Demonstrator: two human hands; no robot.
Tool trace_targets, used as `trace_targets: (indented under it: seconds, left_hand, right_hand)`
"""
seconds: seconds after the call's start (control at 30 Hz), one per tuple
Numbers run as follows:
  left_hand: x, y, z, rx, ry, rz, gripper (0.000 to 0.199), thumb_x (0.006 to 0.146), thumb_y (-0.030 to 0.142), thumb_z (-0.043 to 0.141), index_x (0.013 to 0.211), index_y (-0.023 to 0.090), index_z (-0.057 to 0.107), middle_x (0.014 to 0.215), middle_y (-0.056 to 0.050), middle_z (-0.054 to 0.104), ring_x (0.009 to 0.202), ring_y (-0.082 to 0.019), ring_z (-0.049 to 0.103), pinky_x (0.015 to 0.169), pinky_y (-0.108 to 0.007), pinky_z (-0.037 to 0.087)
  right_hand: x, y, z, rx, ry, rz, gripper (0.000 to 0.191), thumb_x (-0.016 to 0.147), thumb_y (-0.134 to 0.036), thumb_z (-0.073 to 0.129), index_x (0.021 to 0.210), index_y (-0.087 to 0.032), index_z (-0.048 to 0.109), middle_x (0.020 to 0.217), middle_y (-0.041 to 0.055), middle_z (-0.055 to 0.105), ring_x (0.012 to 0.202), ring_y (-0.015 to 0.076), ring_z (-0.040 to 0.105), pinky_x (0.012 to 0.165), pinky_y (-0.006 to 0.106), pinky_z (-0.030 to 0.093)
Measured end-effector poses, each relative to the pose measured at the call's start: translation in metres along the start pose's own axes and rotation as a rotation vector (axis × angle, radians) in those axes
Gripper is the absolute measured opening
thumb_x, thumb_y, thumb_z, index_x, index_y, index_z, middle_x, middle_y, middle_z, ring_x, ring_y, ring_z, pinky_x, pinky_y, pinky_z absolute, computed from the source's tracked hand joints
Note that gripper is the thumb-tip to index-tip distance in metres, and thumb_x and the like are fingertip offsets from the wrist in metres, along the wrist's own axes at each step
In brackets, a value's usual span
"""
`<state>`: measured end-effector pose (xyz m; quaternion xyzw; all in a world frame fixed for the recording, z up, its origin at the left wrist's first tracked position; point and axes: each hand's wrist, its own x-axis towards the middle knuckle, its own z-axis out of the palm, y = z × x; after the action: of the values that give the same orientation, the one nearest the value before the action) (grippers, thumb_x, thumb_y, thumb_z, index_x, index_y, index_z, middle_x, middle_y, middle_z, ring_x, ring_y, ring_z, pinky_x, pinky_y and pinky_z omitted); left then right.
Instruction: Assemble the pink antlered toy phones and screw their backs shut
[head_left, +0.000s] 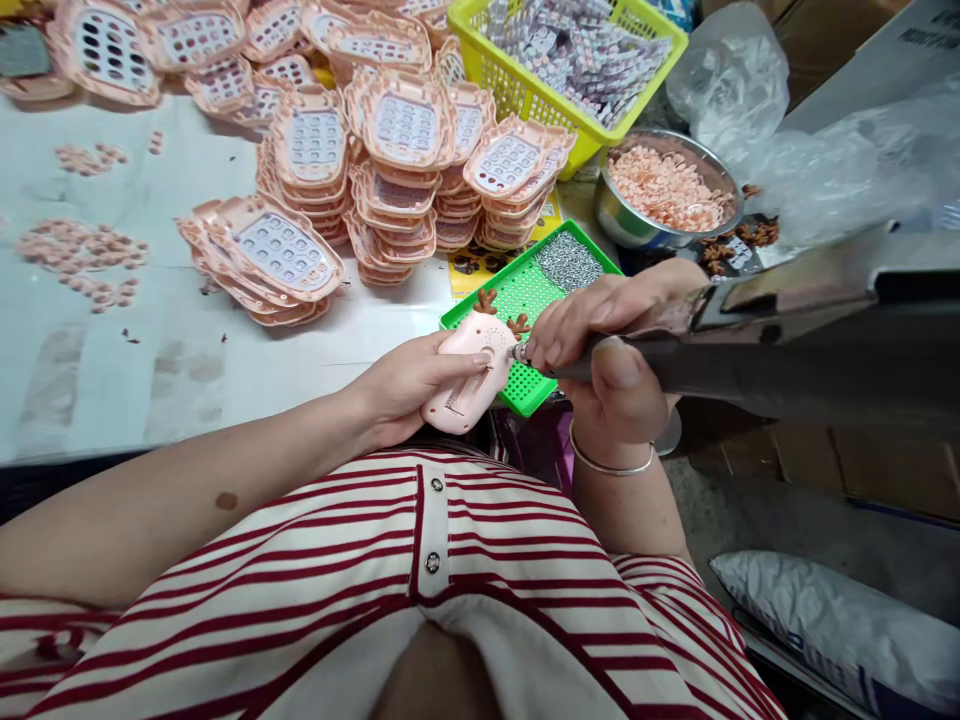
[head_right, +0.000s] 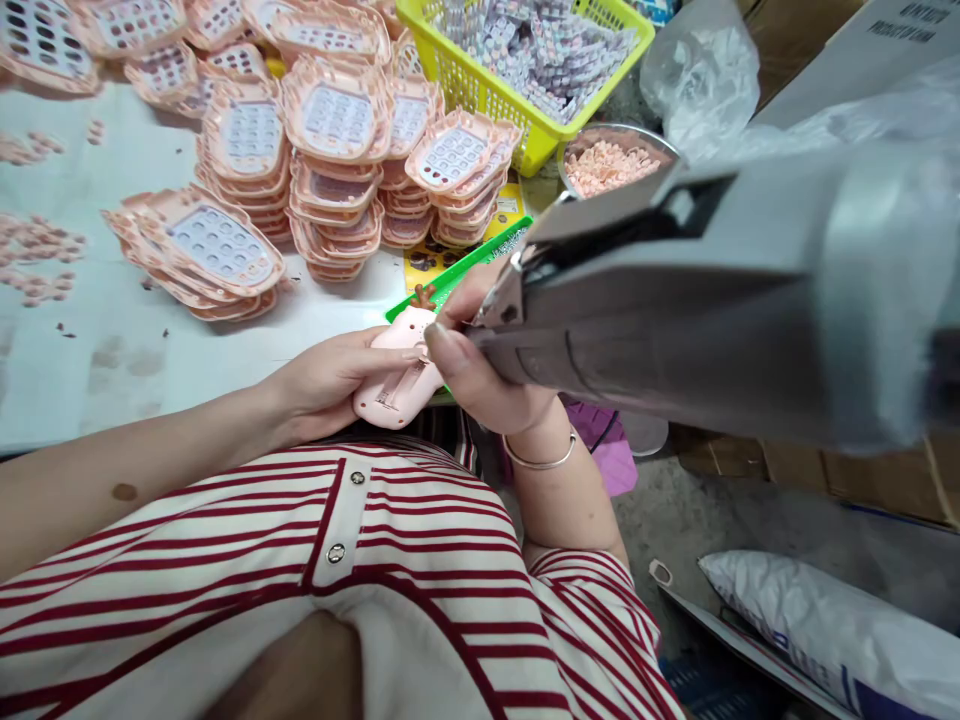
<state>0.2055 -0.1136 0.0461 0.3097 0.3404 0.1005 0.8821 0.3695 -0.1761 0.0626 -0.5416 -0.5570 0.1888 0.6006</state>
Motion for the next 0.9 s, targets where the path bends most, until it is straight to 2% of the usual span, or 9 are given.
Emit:
trace_targets:
  seconds: [0.07,0.17,0.23,0.33,0.4,0.5,0.67,0.73,0.9]
  left_hand:
    - [0.001,0.0,-0.001,0.015,-0.007,-0.003,0.022,0.075,0.02,0.079,0.094,0.012,0.072,0.081,-0.004,0.069,0.069,-0.012,0.06,0.063,-0.021,0.043]
    - [0.002,0.0,-0.003,0.044,-0.012,-0.006,0.025,0.074,0.021,0.079,0.097,0.012,0.072,0.085,-0.006,0.07,0.071,-0.014,0.06,0.065,-0.023,0.044]
    - [0.002,0.0,-0.004,0.068,-0.016,0.0,0.025,0.073,0.022,0.079,0.095,0.011,0.072,0.084,-0.006,0.07,0.07,-0.014,0.06,0.065,-0.024,0.043]
    - [0.002,-0.001,-0.003,0.098,-0.005,0.013,0.023,0.074,0.023,0.079,0.092,0.011,0.072,0.08,-0.005,0.069,0.068,-0.014,0.059,0.063,-0.024,0.041]
    - [0.002,-0.001,-0.002,0.098,0.016,0.013,0.025,0.075,0.022,0.078,0.097,0.011,0.072,0.082,-0.005,0.07,0.07,-0.014,0.06,0.064,-0.024,0.043]
    - [0.001,-0.002,0.0,0.086,0.045,0.01,0.03,0.076,0.02,0.077,0.103,0.012,0.071,0.086,-0.005,0.071,0.073,-0.014,0.062,0.068,-0.025,0.046]
    - [0.0,-0.002,0.001,0.101,0.057,0.012,0.032,0.075,0.02,0.078,0.105,0.011,0.071,0.091,-0.007,0.073,0.076,-0.016,0.063,0.069,-0.025,0.046]
    - [-0.001,-0.002,0.002,0.101,0.058,0.01,0.032,0.075,0.021,0.079,0.104,0.011,0.071,0.09,-0.007,0.073,0.075,-0.016,0.063,0.07,-0.026,0.046]
    - [-0.001,-0.001,0.002,0.111,0.057,0.004,0.034,0.074,0.022,0.079,0.106,0.011,0.071,0.091,-0.008,0.073,0.074,-0.016,0.063,0.069,-0.026,0.045]
  right_hand:
    - [0.002,0.007,-0.001,0.083,-0.005,-0.122,0.051,0.072,-0.081,0.06,0.074,-0.03,0.053,0.065,-0.0016,0.054,0.051,0.0175,0.056,0.05,0.037,0.052]
    - [0.003,0.005,0.0,0.137,0.032,-0.165,0.049,0.071,-0.077,0.065,0.078,-0.031,0.049,0.059,-0.0049,0.05,0.043,0.0155,0.051,0.044,0.035,0.047]
    - [0.002,-0.007,0.002,0.13,0.074,-0.179,0.046,0.073,-0.074,0.065,0.082,-0.032,0.049,0.056,-0.0064,0.048,0.041,0.0152,0.049,0.043,0.034,0.046]
    - [0.0,-0.033,0.0,0.173,0.126,-0.249,0.024,0.084,-0.057,0.065,0.088,-0.035,0.056,0.053,-0.0081,0.047,0.039,0.0144,0.048,0.04,0.032,0.045]
    - [-0.001,-0.04,-0.004,0.227,0.156,-0.324,0.012,0.086,-0.046,0.065,0.09,-0.035,0.063,0.051,-0.0089,0.047,0.037,0.0131,0.047,0.037,0.029,0.045]
    - [-0.004,-0.022,-0.013,0.288,0.178,-0.396,0.012,0.085,-0.037,0.069,0.095,-0.031,0.068,0.053,-0.0086,0.049,0.038,0.0116,0.048,0.037,0.026,0.046]
    - [-0.016,0.03,-0.025,0.271,0.208,-0.261,0.017,0.084,-0.034,0.069,0.1,-0.032,0.069,0.056,-0.0073,0.049,0.04,0.0128,0.05,0.037,0.029,0.042]
    - [-0.019,0.037,-0.025,0.245,0.217,-0.226,0.016,0.083,-0.038,0.071,0.098,-0.033,0.067,0.055,-0.0077,0.047,0.039,0.0124,0.048,0.037,0.028,0.041]
    - [-0.02,0.037,-0.024,0.2,0.232,-0.157,0.018,0.084,-0.044,0.069,0.097,-0.031,0.064,0.056,-0.0076,0.049,0.04,0.012,0.049,0.039,0.027,0.043]
